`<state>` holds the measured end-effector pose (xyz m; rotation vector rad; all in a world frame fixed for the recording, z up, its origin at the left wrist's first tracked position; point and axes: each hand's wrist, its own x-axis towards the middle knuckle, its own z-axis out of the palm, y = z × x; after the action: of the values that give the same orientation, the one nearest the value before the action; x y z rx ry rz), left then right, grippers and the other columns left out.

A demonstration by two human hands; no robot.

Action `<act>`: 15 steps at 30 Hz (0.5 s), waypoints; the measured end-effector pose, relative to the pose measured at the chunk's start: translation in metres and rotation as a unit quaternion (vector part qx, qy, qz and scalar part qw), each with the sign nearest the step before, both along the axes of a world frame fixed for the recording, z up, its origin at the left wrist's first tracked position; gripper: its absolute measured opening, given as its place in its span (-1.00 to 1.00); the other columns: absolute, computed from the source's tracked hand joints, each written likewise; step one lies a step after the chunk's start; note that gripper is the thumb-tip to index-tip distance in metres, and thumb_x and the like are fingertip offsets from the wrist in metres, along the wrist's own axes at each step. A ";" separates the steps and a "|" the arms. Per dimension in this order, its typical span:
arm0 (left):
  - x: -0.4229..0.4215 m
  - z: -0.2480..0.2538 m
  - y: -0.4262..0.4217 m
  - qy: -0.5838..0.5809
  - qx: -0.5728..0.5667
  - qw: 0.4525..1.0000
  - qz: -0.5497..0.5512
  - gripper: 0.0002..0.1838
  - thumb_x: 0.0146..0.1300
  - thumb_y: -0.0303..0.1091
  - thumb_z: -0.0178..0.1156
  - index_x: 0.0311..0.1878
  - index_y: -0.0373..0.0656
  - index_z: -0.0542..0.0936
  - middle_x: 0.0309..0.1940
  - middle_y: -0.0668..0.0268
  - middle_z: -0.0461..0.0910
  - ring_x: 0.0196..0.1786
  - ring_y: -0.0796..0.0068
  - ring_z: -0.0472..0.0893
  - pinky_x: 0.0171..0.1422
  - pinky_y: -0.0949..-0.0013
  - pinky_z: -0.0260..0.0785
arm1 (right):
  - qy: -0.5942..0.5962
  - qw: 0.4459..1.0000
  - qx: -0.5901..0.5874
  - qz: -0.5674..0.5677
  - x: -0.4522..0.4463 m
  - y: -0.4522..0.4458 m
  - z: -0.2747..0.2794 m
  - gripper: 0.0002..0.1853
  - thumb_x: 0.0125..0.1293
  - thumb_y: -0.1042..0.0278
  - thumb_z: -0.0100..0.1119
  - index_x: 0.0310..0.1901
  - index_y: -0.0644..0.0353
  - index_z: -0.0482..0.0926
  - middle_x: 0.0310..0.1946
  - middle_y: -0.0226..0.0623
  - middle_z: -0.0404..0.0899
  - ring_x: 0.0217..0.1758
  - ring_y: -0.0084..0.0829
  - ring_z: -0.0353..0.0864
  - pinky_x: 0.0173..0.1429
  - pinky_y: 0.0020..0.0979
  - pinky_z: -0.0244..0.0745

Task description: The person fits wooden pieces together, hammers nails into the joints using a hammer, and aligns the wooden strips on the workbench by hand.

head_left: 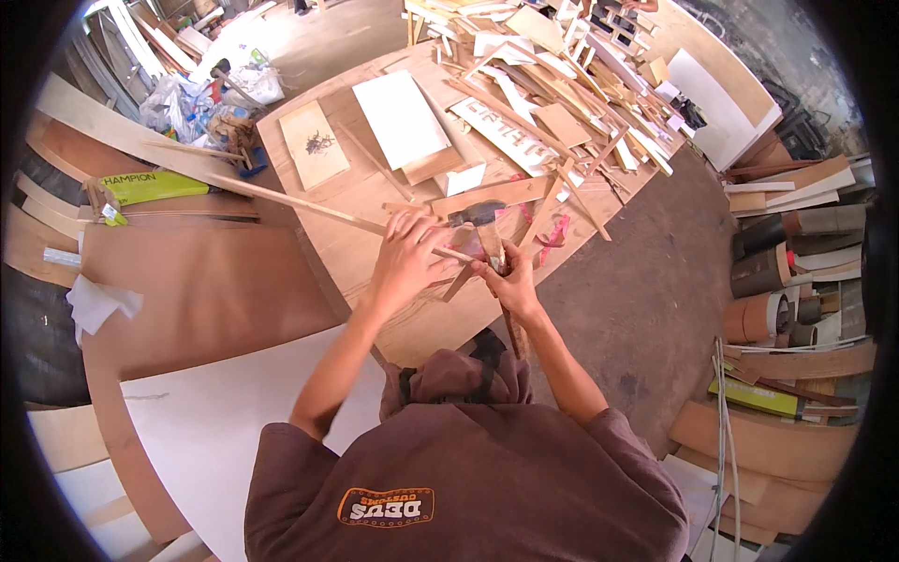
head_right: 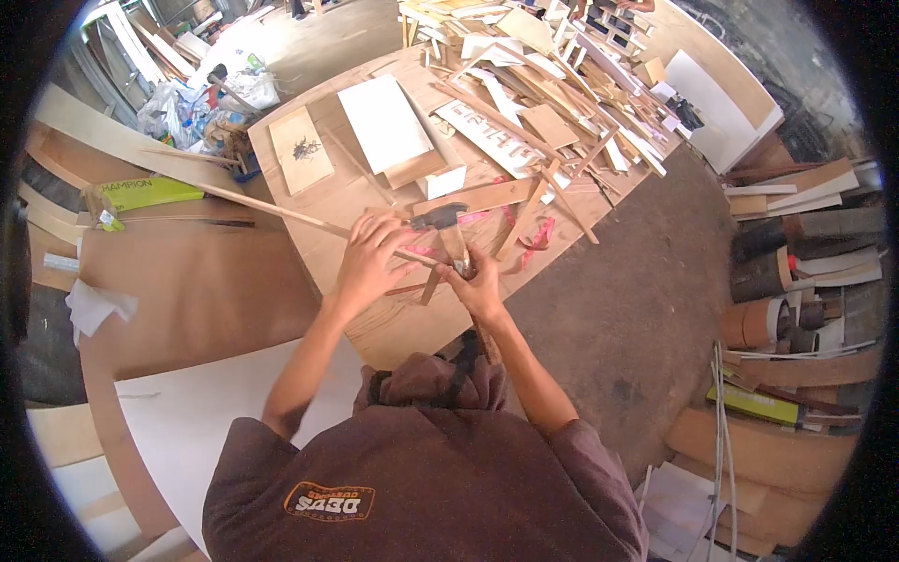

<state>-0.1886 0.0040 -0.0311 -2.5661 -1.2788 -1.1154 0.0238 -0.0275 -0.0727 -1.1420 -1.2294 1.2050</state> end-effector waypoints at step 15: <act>-0.012 0.010 0.021 0.178 -0.309 0.924 -0.138 -0.69 0.41 -0.06 0.21 0.06 0.01 0.69 0.10 0.26 0.68 0.16 0.05 0.62 0.05 -0.02 0.60 | 0.070 0.994 -0.078 -0.013 0.011 -0.007 -0.007 -0.74 0.34 0.42 0.40 -0.06 0.31 0.53 -0.54 -0.52 0.45 -0.62 -0.71 0.35 -0.59 -0.56 0.24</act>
<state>-0.2001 0.0252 -0.0207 -3.2723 -1.3621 -0.2269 0.0346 -0.0343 -0.0796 -1.1610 -1.0261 1.3565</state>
